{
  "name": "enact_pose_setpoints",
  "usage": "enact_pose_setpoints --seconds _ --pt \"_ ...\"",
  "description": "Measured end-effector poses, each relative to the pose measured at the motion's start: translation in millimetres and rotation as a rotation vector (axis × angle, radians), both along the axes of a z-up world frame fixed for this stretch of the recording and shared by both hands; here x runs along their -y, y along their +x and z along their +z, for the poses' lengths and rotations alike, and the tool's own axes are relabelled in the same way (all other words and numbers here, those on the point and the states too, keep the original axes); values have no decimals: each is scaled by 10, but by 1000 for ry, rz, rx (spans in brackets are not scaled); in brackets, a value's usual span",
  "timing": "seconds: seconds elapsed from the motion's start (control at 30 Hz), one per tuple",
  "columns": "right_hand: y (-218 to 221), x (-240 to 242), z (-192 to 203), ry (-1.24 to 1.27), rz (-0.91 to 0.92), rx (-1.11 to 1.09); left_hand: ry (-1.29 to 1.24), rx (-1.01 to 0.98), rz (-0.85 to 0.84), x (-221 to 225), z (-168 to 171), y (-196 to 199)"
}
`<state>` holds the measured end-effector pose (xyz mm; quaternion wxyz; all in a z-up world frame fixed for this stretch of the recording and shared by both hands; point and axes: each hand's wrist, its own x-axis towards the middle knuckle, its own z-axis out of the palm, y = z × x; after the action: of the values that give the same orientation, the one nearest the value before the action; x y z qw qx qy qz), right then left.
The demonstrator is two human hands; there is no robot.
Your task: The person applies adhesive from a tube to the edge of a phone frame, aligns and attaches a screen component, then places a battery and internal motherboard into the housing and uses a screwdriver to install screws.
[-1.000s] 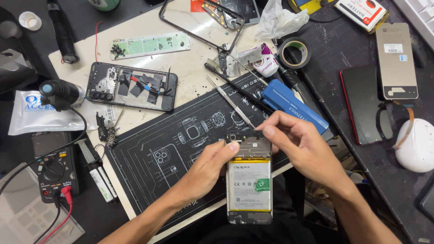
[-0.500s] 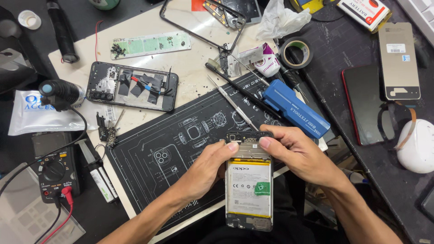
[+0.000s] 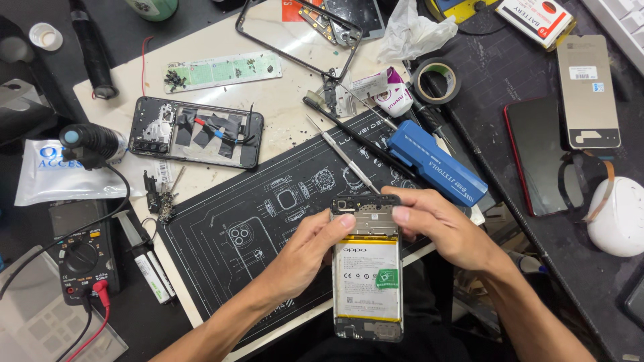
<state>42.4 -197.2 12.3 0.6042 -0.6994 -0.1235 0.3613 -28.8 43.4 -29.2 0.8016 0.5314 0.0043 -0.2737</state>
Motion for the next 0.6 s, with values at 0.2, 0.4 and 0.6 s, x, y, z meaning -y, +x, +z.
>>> enact_pose_setpoints --seconds 0.2,0.4,0.6 --pt "-39 -64 2 21 108 -50 -26 11 -8 -19 11 25" --pt "-92 -78 -77 39 35 -102 -36 1 20 -19 113 29" --pt "-87 -98 -15 14 63 9 -73 79 3 -17 162 25"
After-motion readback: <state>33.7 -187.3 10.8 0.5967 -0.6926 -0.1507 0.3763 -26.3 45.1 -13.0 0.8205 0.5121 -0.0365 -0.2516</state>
